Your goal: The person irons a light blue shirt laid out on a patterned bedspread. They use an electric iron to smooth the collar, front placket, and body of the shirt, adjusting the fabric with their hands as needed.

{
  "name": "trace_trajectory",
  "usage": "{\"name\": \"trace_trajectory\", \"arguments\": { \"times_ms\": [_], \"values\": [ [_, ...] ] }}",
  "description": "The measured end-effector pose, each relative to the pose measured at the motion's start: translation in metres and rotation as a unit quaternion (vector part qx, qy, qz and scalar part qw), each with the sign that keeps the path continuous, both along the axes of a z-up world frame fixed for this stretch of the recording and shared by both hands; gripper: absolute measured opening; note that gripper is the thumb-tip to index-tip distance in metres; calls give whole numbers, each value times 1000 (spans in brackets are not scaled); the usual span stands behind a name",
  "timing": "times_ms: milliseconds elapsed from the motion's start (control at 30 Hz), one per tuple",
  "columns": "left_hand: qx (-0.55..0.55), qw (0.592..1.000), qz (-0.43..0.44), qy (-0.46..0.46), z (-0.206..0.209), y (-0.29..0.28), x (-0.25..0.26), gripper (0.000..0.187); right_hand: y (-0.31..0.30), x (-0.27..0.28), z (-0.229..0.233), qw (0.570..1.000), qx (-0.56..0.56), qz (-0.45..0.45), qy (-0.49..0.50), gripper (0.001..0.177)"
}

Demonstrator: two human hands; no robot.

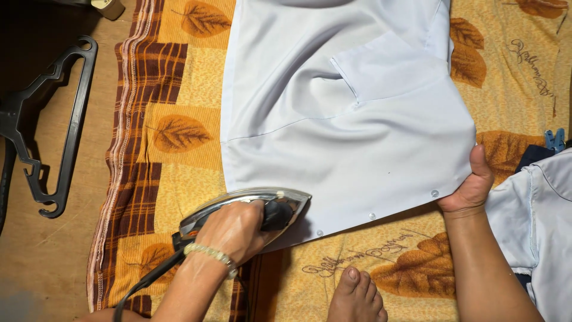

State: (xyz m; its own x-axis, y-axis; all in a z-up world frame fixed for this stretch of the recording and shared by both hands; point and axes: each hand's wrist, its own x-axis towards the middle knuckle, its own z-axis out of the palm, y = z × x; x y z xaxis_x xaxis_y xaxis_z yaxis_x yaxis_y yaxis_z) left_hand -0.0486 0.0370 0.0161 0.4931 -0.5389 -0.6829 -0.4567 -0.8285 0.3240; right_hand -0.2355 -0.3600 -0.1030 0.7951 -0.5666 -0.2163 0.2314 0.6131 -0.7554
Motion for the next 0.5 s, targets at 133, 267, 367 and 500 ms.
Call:
{"name": "trace_trajectory", "arguments": {
  "times_ms": [133,267,367,500],
  "values": [
    [-29,999,-19,27,-3,-43,0,21,1,2,8,1000,-7,12,-3,83],
    [-114,992,-46,19,-9,-105,-8,23,-3,-3,7,1000,18,16,-3,87],
    [-173,984,-50,14,-12,-161,-17,24,-8,-6,2,1000,10,18,17,84],
    [-230,972,-46,-7,-15,-206,-27,20,-11,-6,-6,997,29,0,66,78]
  ]
}}
